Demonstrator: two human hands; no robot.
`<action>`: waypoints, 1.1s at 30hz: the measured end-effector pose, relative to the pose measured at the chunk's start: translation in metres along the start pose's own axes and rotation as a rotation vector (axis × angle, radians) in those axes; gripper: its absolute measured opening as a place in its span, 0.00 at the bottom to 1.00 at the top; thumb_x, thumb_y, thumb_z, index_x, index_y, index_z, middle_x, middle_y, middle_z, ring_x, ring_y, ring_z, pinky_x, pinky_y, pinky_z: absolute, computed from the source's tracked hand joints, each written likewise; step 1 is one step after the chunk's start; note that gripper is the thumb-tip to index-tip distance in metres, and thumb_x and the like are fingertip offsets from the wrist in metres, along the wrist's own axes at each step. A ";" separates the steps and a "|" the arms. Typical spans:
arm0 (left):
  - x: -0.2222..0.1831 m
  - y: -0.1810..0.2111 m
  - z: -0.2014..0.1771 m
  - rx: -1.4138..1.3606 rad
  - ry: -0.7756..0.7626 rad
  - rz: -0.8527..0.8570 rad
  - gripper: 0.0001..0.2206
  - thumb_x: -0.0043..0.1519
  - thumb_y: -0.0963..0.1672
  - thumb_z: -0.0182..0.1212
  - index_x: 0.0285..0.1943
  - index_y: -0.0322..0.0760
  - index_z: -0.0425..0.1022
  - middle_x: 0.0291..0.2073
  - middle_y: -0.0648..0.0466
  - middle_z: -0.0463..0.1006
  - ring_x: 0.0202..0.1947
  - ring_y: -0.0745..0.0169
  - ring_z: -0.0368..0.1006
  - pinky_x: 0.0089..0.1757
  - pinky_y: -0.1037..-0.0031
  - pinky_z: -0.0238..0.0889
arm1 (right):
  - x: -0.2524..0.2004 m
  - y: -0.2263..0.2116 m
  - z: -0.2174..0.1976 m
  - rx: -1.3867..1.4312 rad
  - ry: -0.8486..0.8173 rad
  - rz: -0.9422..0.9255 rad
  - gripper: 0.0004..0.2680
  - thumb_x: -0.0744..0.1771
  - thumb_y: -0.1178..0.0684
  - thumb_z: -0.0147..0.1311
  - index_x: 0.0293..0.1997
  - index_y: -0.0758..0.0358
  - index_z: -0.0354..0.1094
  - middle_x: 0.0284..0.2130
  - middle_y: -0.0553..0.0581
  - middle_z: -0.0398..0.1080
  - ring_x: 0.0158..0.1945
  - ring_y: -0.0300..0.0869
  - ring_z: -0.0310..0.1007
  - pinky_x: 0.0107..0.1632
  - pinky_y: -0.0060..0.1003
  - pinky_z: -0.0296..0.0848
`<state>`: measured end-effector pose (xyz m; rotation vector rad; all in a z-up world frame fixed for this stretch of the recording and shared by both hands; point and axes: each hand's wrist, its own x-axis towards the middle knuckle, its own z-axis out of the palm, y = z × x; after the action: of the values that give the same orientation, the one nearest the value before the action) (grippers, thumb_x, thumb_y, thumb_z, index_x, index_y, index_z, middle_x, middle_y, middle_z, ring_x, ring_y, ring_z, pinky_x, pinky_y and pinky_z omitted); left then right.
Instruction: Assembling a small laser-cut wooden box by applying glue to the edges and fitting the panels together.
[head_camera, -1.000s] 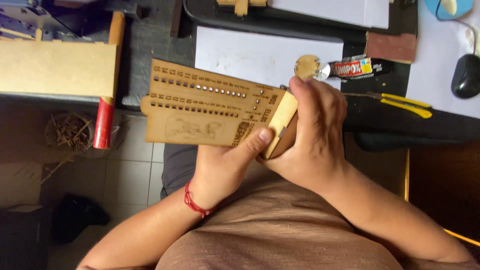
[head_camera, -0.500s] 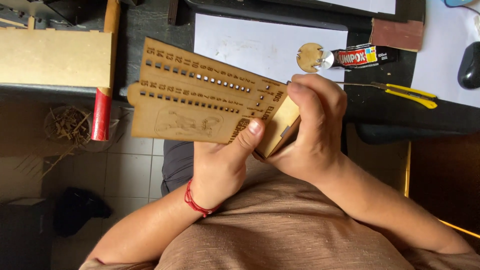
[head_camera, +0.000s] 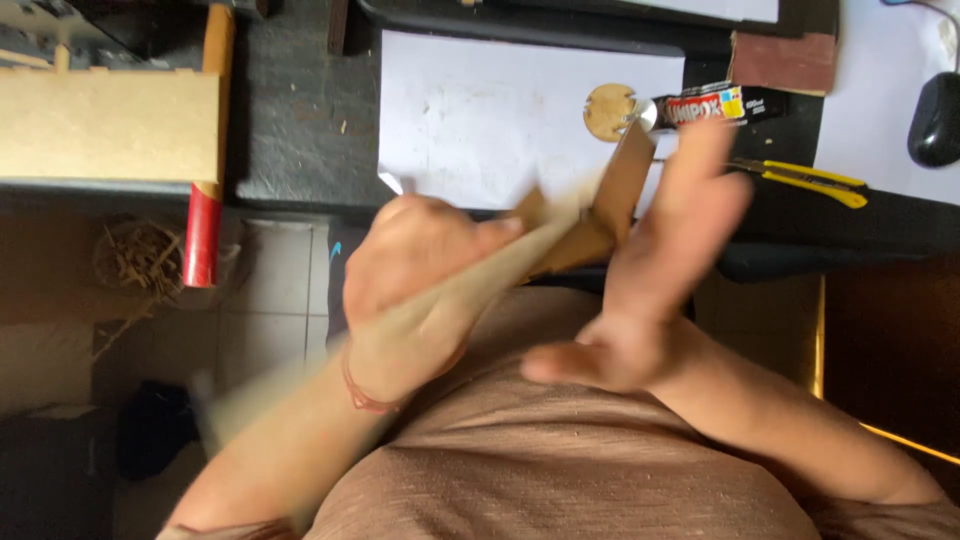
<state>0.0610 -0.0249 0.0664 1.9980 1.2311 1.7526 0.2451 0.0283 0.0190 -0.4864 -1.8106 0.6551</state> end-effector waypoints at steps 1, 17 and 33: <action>0.004 -0.004 -0.003 0.001 -0.002 0.011 0.04 0.64 0.37 0.60 0.44 0.31 0.79 0.31 0.53 0.78 0.28 0.62 0.71 0.40 0.67 0.59 | 0.021 -0.020 0.002 -0.002 0.007 -0.009 0.48 0.56 0.34 0.60 0.79 0.43 0.21 0.79 0.49 0.23 0.86 0.39 0.18 0.89 0.49 0.16; -0.039 -0.041 -0.003 -0.582 -0.216 -0.779 0.21 0.63 0.45 0.57 0.65 0.34 0.67 0.61 0.45 0.73 0.59 0.55 0.69 0.58 0.66 0.61 | 0.032 -0.039 -0.037 0.943 0.100 0.449 0.32 0.67 0.33 0.59 0.71 0.67 0.49 0.66 0.61 0.58 0.70 0.55 0.62 0.75 0.70 0.66; -0.067 -0.031 0.011 -1.517 0.260 -0.997 0.15 0.60 0.39 0.56 0.53 0.17 0.69 0.41 0.20 0.75 0.32 0.31 0.79 0.25 0.55 0.77 | 0.022 -0.029 -0.047 1.270 -0.047 0.660 0.38 0.61 0.30 0.55 0.74 0.61 0.40 0.71 0.60 0.45 0.73 0.56 0.50 0.73 0.71 0.58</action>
<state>0.0606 -0.0480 -0.0050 0.2113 0.3720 1.4740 0.2822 0.0292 0.0651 -0.1545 -0.9102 2.0509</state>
